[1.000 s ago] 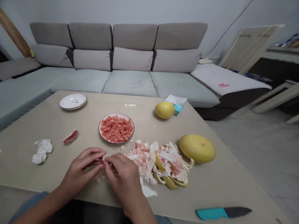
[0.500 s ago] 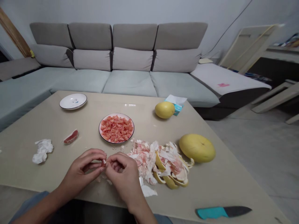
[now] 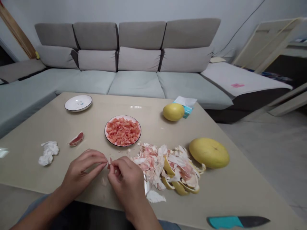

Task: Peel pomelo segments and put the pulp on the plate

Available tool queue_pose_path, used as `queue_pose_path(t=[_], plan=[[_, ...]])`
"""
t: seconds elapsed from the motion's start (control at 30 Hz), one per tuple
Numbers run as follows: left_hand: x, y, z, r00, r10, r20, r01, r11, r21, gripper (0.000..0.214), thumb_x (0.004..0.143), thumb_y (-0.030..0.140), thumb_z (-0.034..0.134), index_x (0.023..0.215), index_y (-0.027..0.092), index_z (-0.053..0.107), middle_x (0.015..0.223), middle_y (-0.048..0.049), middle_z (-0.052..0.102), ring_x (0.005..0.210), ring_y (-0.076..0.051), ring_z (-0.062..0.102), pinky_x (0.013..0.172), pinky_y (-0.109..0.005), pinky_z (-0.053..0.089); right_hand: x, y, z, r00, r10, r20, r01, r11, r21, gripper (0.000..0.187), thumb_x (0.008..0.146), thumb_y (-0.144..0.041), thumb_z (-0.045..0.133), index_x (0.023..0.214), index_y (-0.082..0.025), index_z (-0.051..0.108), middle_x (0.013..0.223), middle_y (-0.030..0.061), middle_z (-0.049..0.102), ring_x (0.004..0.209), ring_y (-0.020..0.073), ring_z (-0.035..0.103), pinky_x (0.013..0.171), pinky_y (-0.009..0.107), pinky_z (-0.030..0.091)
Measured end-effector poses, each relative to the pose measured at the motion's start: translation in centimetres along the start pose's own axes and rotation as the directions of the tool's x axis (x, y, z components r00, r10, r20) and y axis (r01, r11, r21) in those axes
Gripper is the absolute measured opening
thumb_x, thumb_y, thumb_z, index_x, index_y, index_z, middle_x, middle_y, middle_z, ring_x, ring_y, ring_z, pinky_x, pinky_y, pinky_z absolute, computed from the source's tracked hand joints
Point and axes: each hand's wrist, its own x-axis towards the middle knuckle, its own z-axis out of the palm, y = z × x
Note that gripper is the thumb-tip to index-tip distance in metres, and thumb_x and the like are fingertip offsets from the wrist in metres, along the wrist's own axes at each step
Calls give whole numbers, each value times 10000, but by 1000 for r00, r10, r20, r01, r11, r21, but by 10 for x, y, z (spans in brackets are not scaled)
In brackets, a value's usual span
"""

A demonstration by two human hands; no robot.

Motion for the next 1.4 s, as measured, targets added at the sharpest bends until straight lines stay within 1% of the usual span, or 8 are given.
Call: queue_pose_path(t=[0.1, 0.37, 0.6, 0.7, 0.8, 1.0, 1.17, 1.4], plan=[[-1, 0, 2, 994, 108, 35, -111, 985, 130, 144, 879, 123, 600, 959, 197, 694, 889, -45, 718, 853, -184, 630, 798, -338, 482, -3, 3, 4, 999, -54, 1, 54, 996, -74, 129, 834, -103, 559, 755, -175, 631, 681, 23, 621, 599, 135, 559, 568, 238, 407], [-4, 5, 4, 978, 185, 96, -207, 921, 330, 123, 902, 134, 546, 923, 162, 664, 847, -55, 709, 809, -213, 610, 764, -380, 452, -8, 8, 13, 990, -137, 36, 142, 965, -219, 148, 860, -107, 530, 791, -167, 645, 692, 41, 636, 621, 157, 570, 587, 258, 399], [-8, 4, 8, 980, 152, 126, -180, 953, 245, 154, 913, 103, 493, 894, 146, 640, 846, -74, 683, 778, -175, 625, 710, -289, 506, -7, 4, 17, 996, -90, 3, 90, 988, -128, 166, 838, -91, 529, 728, -177, 618, 669, 26, 608, 611, 148, 543, 576, 255, 385], [-7, 3, 6, 996, 72, 60, -80, 986, 148, 143, 881, 80, 520, 880, 156, 641, 851, -62, 671, 803, -156, 632, 745, -258, 517, -2, 2, 11, 1000, -6, -8, 6, 1000, -2, 153, 808, -84, 547, 709, -183, 609, 663, 8, 596, 587, 128, 528, 562, 236, 391], [-2, 0, 2, 992, -123, -29, 123, 992, 0, 121, 833, 87, 564, 826, 167, 655, 837, -49, 657, 763, -141, 636, 689, -227, 532, 4, 2, 2, 995, 100, -28, -97, 991, 93, 137, 774, -88, 562, 695, -186, 617, 655, 2, 601, 566, 122, 523, 543, 226, 405], [5, -5, -1, 862, -498, 94, 494, 784, -376, 95, 828, 238, 625, 799, 156, 664, 838, -50, 662, 737, -151, 671, 687, -242, 563, 10, 1, -8, 950, 310, 26, -307, 919, 248, 115, 775, -155, 572, 702, -182, 657, 695, 17, 653, 584, 131, 564, 537, 216, 450], [5, -1, 4, 815, -540, 211, 575, 705, -415, 204, 803, 323, 677, 937, 169, 675, 940, -61, 693, 835, -174, 652, 689, -240, 554, 8, -2, -4, 949, 303, 82, -314, 916, 251, 108, 769, -155, 584, 700, -181, 663, 691, 12, 650, 587, 128, 559, 536, 212, 442], [6, 4, 4, 776, -539, 328, 631, 651, -422, 194, 830, 330, 631, 845, 143, 680, 763, -46, 692, 710, -170, 660, 654, -256, 550, 6, 0, 2, 983, 172, 58, -181, 958, 222, 137, 760, -95, 565, 697, -195, 635, 706, 7, 651, 602, 129, 581, 545, 221, 446]])
